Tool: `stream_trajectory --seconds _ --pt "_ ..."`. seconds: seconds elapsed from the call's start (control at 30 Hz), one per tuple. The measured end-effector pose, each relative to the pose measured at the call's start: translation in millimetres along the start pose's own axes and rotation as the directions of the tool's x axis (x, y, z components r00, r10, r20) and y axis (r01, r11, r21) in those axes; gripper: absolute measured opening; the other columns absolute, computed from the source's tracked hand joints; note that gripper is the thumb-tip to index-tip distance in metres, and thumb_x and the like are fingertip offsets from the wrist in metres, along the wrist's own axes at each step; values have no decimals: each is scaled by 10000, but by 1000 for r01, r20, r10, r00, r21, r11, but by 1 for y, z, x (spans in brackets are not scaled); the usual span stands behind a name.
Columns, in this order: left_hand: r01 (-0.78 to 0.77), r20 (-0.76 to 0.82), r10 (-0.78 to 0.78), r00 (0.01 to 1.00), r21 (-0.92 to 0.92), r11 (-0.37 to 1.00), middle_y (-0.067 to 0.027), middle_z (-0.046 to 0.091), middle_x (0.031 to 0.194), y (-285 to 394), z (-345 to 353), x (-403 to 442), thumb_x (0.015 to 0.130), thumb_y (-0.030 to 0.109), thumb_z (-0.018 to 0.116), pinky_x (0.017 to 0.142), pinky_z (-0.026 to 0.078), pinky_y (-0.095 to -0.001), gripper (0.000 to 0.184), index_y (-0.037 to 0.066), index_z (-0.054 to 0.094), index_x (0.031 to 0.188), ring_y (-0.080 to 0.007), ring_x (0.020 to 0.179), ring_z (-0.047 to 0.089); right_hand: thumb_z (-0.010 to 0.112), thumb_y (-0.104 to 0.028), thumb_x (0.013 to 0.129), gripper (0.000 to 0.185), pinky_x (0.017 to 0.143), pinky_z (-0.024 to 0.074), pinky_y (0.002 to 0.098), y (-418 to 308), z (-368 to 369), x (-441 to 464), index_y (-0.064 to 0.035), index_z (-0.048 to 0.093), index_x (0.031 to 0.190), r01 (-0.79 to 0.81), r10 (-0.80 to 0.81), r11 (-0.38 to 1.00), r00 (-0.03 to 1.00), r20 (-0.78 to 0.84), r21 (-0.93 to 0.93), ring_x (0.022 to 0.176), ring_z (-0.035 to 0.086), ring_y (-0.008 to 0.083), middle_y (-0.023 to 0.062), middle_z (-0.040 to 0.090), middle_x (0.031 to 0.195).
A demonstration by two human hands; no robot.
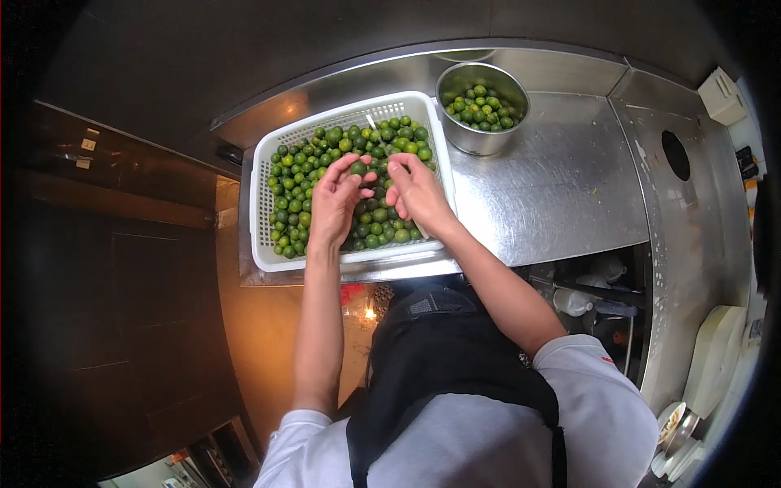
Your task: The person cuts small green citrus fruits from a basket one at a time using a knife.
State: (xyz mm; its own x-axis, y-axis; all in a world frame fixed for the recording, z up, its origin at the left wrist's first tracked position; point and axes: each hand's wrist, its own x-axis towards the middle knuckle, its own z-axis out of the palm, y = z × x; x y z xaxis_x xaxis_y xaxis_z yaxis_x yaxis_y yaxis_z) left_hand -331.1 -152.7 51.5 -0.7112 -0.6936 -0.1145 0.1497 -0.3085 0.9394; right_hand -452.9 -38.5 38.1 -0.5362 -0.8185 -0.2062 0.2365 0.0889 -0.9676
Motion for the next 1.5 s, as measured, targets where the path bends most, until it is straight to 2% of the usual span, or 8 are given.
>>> stream_trajectory --seconds 0.17,0.3,0.4,0.83,0.93,1.03,1.17,1.5 --pt "47 112 -10 994 -335 941 -167 631 1146 -14 -32 -6 979 136 559 687 560 -243 364 -34 491 1294 -189 931 660 532 -268 969 417 564 477 374 3 9 -5 -2 457 1282 257 -259 918 965 36 -301 548 617 198 95 628 622" --pt "-5 -27 -6 1000 -371 929 -161 637 1104 -9 -17 -9 977 114 552 755 570 -276 352 -38 484 1287 -213 977 652 550 -242 941 417 631 493 487 -4 10 -12 -6 456 1271 367 -336 848 930 148 -381 667 649 431 232 637 671" --pt "16 -37 -28 999 -287 958 -153 637 1097 -13 -24 -11 972 87 550 811 576 -306 346 -40 484 1286 -223 1002 649 561 -227 928 429 604 482 511 -7 12 -17 -29 439 1289 438 -383 785 899 213 -438 630 628 451 234 628 654" --pt "-33 -35 27 999 -196 980 -122 652 1082 -17 -26 -12 957 88 586 849 567 -298 272 -31 569 1201 -181 955 650 562 -204 945 403 566 489 468 -4 15 -18 -84 494 1324 504 -468 728 861 201 -464 592 641 384 202 635 670" --pt "-22 3 24 1000 -221 975 -127 657 1070 -18 -24 -15 952 97 598 843 570 -300 272 -32 577 1191 -183 949 653 527 -187 963 428 572 512 425 -1 15 -11 -85 469 1375 444 -452 813 889 74 -376 590 670 316 175 654 665" --pt "51 20 -48 999 -255 966 -144 646 1096 -14 -22 -20 944 88 609 827 577 -309 301 -30 551 1215 -194 956 653 502 -207 962 517 537 497 476 -4 7 -4 -29 371 1429 365 -386 870 923 2 -332 550 645 371 204 647 658" --pt "-74 -93 51 994 -261 962 -156 624 1143 -18 -24 -16 943 57 593 846 577 -324 327 -30 501 1245 -228 990 656 531 -262 942 653 576 497 492 -9 13 -16 57 274 1451 432 -389 783 902 189 -448 558 629 409 209 616 592" --pt "-113 -184 70 980 -235 966 -139 638 1084 -21 -30 -18 951 48 579 850 586 -306 317 -64 506 1238 -270 1033 662 572 -269 922 616 601 476 497 -4 14 -17 -4 358 1435 414 -330 729 910 250 -545 567 610 432 229 587 580"
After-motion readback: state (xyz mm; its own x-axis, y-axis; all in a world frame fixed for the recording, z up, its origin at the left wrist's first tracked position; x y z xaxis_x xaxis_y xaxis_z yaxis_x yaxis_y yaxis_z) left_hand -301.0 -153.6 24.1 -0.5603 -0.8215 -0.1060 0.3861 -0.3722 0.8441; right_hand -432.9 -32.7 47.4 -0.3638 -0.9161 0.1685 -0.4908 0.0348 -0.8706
